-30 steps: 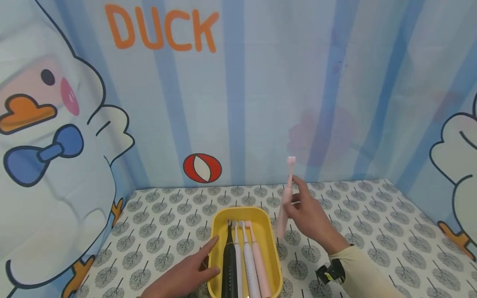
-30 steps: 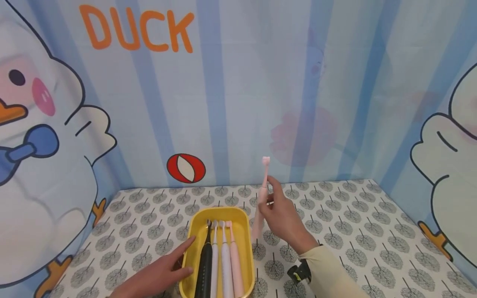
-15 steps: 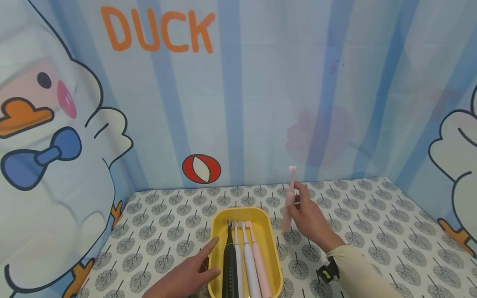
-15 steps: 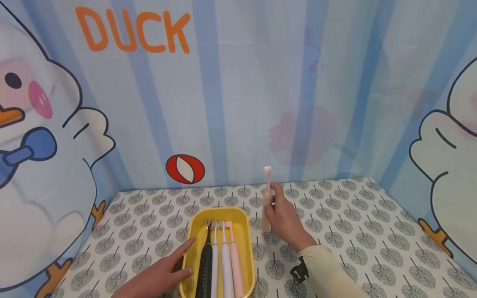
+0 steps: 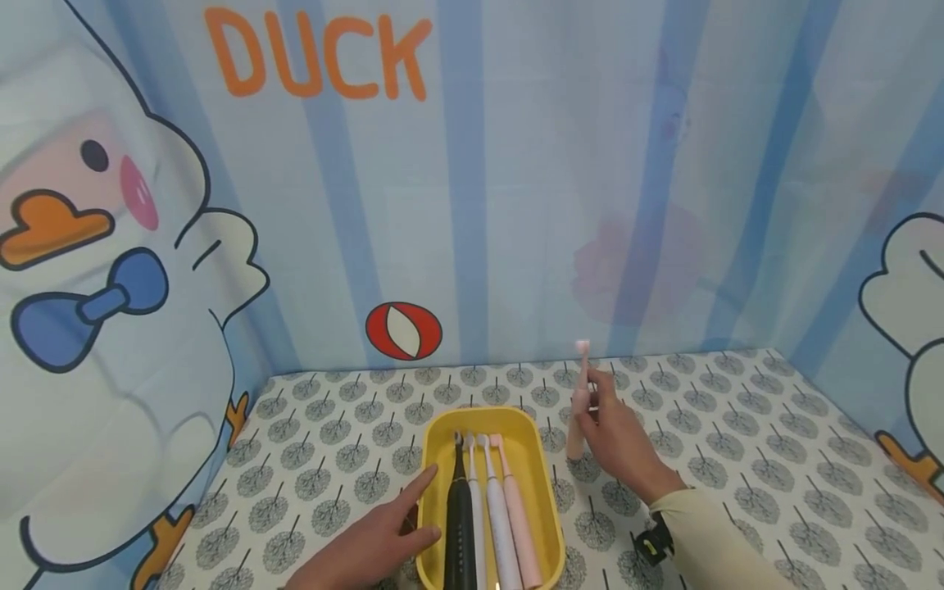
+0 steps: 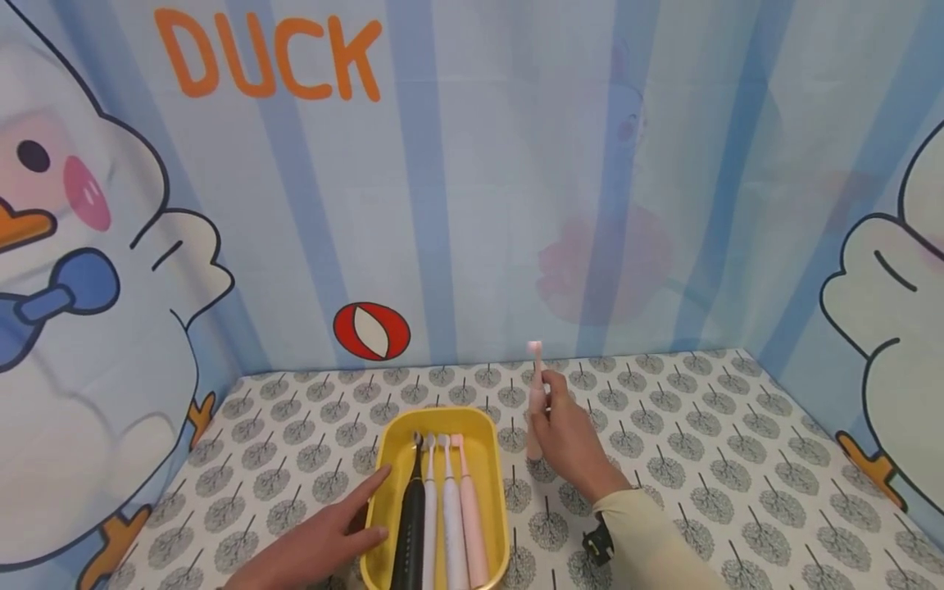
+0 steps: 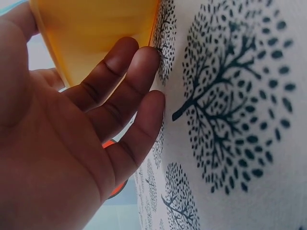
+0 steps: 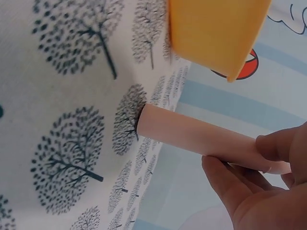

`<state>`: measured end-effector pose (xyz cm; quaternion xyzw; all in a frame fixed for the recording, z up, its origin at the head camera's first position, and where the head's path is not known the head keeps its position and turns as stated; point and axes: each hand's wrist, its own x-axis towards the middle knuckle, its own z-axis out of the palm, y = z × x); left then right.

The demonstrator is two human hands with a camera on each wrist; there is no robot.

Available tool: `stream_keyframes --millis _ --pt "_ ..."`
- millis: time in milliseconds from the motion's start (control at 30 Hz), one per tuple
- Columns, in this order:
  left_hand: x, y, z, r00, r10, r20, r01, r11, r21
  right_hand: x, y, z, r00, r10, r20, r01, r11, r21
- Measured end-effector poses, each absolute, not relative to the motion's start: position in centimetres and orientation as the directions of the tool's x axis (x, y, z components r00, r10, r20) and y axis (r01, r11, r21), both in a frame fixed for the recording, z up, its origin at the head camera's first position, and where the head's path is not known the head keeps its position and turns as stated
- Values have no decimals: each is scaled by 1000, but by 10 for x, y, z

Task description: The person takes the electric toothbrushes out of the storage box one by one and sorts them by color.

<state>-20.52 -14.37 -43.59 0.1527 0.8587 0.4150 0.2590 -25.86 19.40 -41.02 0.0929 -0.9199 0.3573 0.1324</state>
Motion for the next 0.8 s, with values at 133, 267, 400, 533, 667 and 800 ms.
stream_keyframes --millis 133,267,400,533,667,800 --pt "-205 -142 -437 -824 466 -323 42 619 784 -259 194 -413 -951 -61 303 -246 743 -622" --pt "-205 -142 -439 -823 471 -317 46 612 789 -258 194 -414 -955 -52 293 -233 744 -626" --pt "-204 -143 -439 -818 482 -315 47 602 797 -258 193 -414 -955 -53 291 -231 748 -622" --pt "-204 -143 -439 -822 474 -315 46 607 794 -259 191 -415 -954 -47 298 -227 763 -606" --pt "-205 -144 -439 -826 473 -308 51 607 793 -259 191 -415 -955 -41 295 -220 765 -605" --pt "-204 -145 -439 -824 483 -297 60 594 802 -259 191 -414 -955 -41 293 -221 759 -613"
